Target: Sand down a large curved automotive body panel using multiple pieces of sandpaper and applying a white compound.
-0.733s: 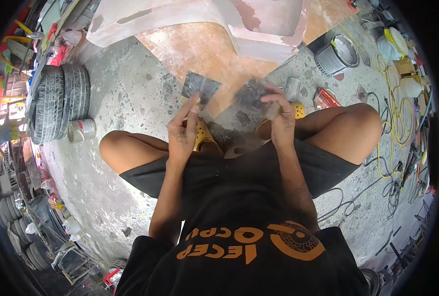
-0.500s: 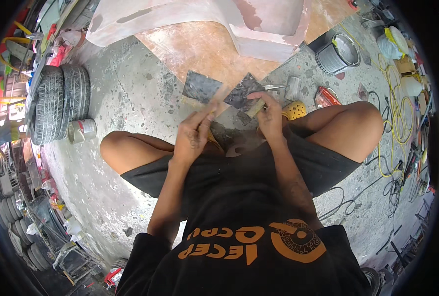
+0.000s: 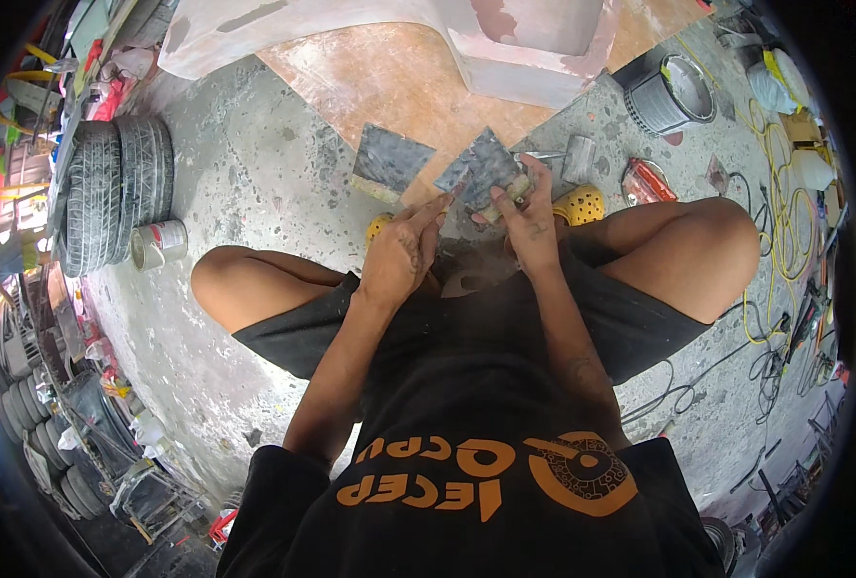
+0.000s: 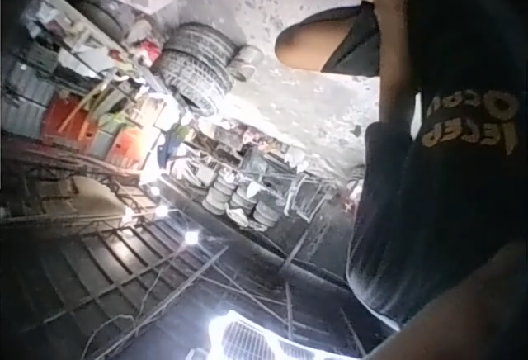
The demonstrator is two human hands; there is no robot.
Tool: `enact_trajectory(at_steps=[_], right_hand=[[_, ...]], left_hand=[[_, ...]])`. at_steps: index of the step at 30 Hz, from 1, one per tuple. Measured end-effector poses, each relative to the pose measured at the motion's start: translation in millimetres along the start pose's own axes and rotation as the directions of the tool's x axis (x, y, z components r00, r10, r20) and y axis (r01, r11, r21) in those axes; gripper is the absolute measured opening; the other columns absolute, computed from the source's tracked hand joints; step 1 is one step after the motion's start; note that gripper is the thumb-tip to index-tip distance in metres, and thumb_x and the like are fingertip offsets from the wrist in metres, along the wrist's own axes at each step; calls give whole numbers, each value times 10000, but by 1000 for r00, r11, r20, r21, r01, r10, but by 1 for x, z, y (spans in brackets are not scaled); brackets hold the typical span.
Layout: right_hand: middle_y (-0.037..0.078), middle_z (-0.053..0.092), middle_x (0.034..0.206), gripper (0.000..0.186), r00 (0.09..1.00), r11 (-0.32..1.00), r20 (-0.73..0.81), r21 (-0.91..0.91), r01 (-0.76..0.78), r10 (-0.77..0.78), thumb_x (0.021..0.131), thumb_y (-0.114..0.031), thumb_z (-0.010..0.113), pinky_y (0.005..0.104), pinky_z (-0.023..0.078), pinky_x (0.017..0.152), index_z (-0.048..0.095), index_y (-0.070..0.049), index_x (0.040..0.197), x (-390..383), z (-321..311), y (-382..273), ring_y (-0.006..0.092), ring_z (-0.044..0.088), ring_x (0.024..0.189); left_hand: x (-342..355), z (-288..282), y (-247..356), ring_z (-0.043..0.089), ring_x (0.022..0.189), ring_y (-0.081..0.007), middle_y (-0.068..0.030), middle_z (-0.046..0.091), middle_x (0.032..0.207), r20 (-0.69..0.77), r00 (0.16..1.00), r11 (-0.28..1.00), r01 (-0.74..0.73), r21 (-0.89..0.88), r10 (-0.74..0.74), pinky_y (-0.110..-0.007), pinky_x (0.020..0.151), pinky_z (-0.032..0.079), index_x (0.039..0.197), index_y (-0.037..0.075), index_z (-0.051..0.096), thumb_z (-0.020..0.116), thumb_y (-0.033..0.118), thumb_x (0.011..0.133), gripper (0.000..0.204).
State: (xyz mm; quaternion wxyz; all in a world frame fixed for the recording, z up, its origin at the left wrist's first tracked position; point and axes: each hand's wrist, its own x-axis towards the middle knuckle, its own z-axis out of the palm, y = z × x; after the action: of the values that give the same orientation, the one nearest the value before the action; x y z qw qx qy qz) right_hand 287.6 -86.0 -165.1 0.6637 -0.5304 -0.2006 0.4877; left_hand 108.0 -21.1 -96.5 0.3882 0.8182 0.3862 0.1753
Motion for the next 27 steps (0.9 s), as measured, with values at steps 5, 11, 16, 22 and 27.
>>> enact_trajectory(at_steps=[5, 11, 16, 22, 27], right_hand=[[105, 520, 1106, 494, 995, 996, -78, 68, -64, 69, 932, 35, 595, 376, 649, 734, 378, -70, 1363, 4, 3, 5, 174, 569, 962], [149, 525, 1153, 475, 986, 980, -75, -124, -158, 150, 936, 22, 566, 317, 584, 735, 393, -67, 1370, 9, -12, -8, 192, 576, 977], [176, 598, 1064, 545, 995, 875, 7, -475, 90, -99, 923, -25, 580, 368, 457, 921, 380, -59, 1429, 9, -16, -1, 272, 581, 959], [8, 542, 839, 523, 994, 844, 5, -528, 95, -108, 958, -12, 568, 248, 415, 618, 406, -88, 1449, 15, -14, 12, 89, 460, 665], [41, 579, 924, 524, 991, 875, -15, -470, 112, -135, 953, -12, 576, 254, 431, 659, 438, -85, 1453, 15, -13, 15, 102, 492, 734]], left_hand=[[8, 2, -11, 657, 788, -423, -276, 664, 912, -80, 995, 995, -48, 82, 55, -424, 702, 513, 1257, 46, 645, 571, 20, 953, 315], [1, 3, -7, 659, 813, -440, -274, 670, 942, -173, 985, 991, 34, 126, -12, -458, 694, 525, 1270, 82, 644, 572, 75, 960, 318], [-10, -12, 11, 627, 724, -424, -243, 636, 835, -35, 996, 989, 83, 123, -79, -462, 656, 510, 1272, 115, 649, 586, 80, 953, 328], [2, -19, -8, 636, 753, -410, -235, 644, 848, 133, 991, 980, -17, 198, -9, -463, 663, 512, 1275, 131, 650, 597, 79, 938, 345], [22, -23, -9, 644, 768, -422, -251, 660, 885, 114, 993, 988, -54, 145, 37, -463, 671, 517, 1270, 120, 651, 586, 81, 943, 336]])
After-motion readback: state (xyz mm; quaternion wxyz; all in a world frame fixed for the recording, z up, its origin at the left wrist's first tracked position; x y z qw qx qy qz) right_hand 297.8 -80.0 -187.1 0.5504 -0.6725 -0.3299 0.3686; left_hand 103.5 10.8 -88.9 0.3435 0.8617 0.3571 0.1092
